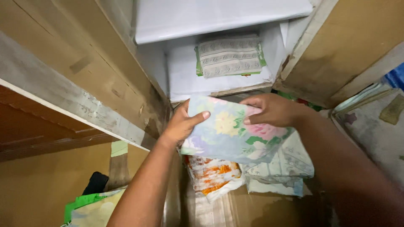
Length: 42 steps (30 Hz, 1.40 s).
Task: Organizing folded clothes and fabrics by placing them onto cupboard shelves
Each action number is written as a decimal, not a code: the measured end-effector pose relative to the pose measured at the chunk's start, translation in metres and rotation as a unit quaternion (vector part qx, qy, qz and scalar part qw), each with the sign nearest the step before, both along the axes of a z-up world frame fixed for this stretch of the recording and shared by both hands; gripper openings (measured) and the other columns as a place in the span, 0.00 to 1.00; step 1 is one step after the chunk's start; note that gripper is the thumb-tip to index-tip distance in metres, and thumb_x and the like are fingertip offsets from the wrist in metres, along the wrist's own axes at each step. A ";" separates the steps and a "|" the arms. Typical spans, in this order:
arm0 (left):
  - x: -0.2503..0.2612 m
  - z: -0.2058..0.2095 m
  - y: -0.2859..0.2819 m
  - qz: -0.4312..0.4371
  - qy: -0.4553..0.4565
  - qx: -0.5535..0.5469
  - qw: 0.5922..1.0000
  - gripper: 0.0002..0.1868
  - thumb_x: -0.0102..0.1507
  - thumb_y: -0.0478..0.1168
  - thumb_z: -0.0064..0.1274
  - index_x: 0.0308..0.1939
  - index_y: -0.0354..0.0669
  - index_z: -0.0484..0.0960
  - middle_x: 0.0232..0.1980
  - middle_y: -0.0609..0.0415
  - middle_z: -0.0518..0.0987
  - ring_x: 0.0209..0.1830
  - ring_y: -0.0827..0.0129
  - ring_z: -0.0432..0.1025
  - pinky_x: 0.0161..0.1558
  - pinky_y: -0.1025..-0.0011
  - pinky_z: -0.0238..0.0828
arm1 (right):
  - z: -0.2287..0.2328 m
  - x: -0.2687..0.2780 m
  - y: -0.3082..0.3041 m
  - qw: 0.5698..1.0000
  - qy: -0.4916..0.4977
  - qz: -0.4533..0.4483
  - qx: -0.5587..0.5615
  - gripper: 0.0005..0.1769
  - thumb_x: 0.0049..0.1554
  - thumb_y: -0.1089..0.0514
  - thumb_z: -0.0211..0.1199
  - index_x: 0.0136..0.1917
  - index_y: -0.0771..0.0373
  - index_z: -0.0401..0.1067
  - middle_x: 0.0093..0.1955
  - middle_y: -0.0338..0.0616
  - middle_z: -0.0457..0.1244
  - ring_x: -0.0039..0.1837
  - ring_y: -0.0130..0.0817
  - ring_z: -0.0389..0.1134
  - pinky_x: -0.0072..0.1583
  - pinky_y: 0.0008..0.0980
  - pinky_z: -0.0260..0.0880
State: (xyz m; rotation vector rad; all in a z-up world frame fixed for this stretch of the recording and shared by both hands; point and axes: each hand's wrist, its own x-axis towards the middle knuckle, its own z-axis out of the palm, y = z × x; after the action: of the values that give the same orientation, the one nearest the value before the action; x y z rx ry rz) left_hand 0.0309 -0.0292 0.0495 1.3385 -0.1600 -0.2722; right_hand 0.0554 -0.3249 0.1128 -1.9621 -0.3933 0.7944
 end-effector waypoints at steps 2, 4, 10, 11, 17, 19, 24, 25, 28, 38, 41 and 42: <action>-0.003 -0.002 -0.010 0.018 0.000 -0.024 1.000 0.25 0.61 0.40 0.63 0.61 0.38 0.77 0.53 0.53 0.83 0.50 0.70 0.77 0.55 0.67 0.75 | 0.005 0.004 -0.025 0.998 -0.028 0.043 -0.030 0.28 0.52 0.57 0.70 0.65 0.64 0.72 0.58 0.44 0.72 0.58 0.26 0.70 0.60 0.29 0.70; -0.007 -0.004 -0.019 0.034 0.002 -0.047 0.998 0.23 0.63 0.40 0.61 0.61 0.37 0.77 0.53 0.52 0.82 0.50 0.71 0.76 0.56 0.67 0.75 | 0.005 0.001 -0.050 0.993 -0.054 0.084 -0.060 0.29 0.52 0.55 0.71 0.66 0.64 0.70 0.59 0.43 0.71 0.59 0.26 0.70 0.61 0.29 0.69; -0.011 -0.018 -0.044 0.036 0.090 -0.159 0.983 0.24 0.66 0.44 0.58 0.63 0.38 0.76 0.54 0.50 0.83 0.51 0.65 0.78 0.53 0.63 0.78 | -0.076 -0.016 -0.123 0.926 0.127 -0.147 0.324 0.33 0.56 0.59 0.70 0.70 0.70 0.63 0.64 0.52 0.66 0.64 0.45 0.67 0.65 0.48 0.68; -0.010 -0.025 -0.051 0.053 0.137 -0.184 0.972 0.26 0.66 0.46 0.57 0.65 0.37 0.74 0.55 0.48 0.82 0.51 0.63 0.78 0.52 0.60 0.79 | -0.082 -0.021 -0.120 0.873 0.185 -0.231 0.387 0.33 0.54 0.51 0.68 0.69 0.68 0.66 0.62 0.53 0.68 0.62 0.47 0.69 0.62 0.50 0.69; -0.017 -0.030 -0.070 0.106 0.300 -0.117 0.941 0.35 0.64 0.47 0.55 0.72 0.42 0.61 0.61 0.46 0.77 0.54 0.58 0.78 0.51 0.52 0.80 | -0.101 -0.051 -0.099 0.916 0.172 -0.302 0.198 0.27 0.51 0.62 0.67 0.65 0.66 0.72 0.62 0.50 0.70 0.61 0.43 0.71 0.64 0.46 0.69; -0.021 -0.046 -0.066 0.050 0.293 -0.154 0.942 0.36 0.63 0.46 0.55 0.72 0.39 0.61 0.61 0.44 0.78 0.54 0.57 0.78 0.50 0.51 0.81 | -0.102 -0.055 -0.102 0.922 0.132 -0.320 0.176 0.26 0.52 0.63 0.67 0.65 0.66 0.73 0.62 0.48 0.70 0.62 0.40 0.70 0.64 0.43 0.67; -0.024 -0.069 -0.073 -0.044 0.149 -0.049 0.987 0.37 0.57 0.33 0.60 0.70 0.42 0.65 0.62 0.48 0.77 0.59 0.64 0.74 0.61 0.63 0.72 | -0.099 -0.046 -0.123 0.911 0.115 -0.353 0.177 0.23 0.53 0.62 0.66 0.62 0.67 0.74 0.55 0.48 0.71 0.54 0.38 0.73 0.58 0.41 0.71; -0.019 -0.073 -0.074 -0.043 0.150 -0.050 0.986 0.37 0.57 0.33 0.60 0.70 0.42 0.65 0.62 0.48 0.77 0.59 0.64 0.74 0.61 0.63 0.72 | -0.102 -0.042 -0.125 0.912 0.117 -0.353 0.176 0.23 0.53 0.62 0.66 0.62 0.67 0.74 0.55 0.48 0.71 0.54 0.38 0.73 0.58 0.41 0.71; -0.011 -0.077 -0.069 -0.004 0.153 0.030 0.988 0.27 0.63 0.41 0.59 0.64 0.30 0.75 0.59 0.44 0.80 0.56 0.61 0.74 0.59 0.62 0.70 | -0.119 -0.030 -0.127 0.930 0.088 -0.335 0.125 0.21 0.54 0.62 0.66 0.60 0.71 0.75 0.53 0.52 0.71 0.51 0.42 0.72 0.55 0.43 0.71; -0.033 -0.136 -0.081 0.067 0.146 0.188 0.969 0.27 0.66 0.50 0.52 0.62 0.33 0.73 0.58 0.42 0.81 0.57 0.57 0.74 0.59 0.62 0.69 | -0.126 -0.041 -0.101 0.939 -0.070 -0.323 -0.093 0.28 0.52 0.57 0.72 0.64 0.63 0.72 0.55 0.49 0.71 0.54 0.39 0.71 0.58 0.40 0.70; -0.036 -0.147 -0.097 0.047 0.095 0.235 0.966 0.27 0.64 0.47 0.55 0.60 0.32 0.72 0.57 0.40 0.82 0.58 0.54 0.76 0.59 0.61 0.71 | -0.128 -0.045 -0.115 0.920 -0.152 -0.317 -0.174 0.32 0.51 0.56 0.73 0.66 0.66 0.68 0.58 0.53 0.70 0.59 0.44 0.71 0.63 0.42 0.69; -0.036 -0.149 -0.105 0.045 0.070 0.290 0.953 0.28 0.62 0.45 0.58 0.60 0.32 0.70 0.57 0.39 0.82 0.58 0.53 0.77 0.59 0.61 0.72 | -0.132 -0.046 -0.122 0.912 -0.188 -0.323 -0.170 0.34 0.50 0.58 0.73 0.67 0.69 0.66 0.61 0.54 0.68 0.63 0.47 0.69 0.65 0.44 0.68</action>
State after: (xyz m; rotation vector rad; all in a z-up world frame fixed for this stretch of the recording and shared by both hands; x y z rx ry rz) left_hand -0.0050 -0.1341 -0.0992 1.8968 0.1125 -0.3512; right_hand 0.0099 -0.4474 -0.0192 -2.3715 0.2018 0.0505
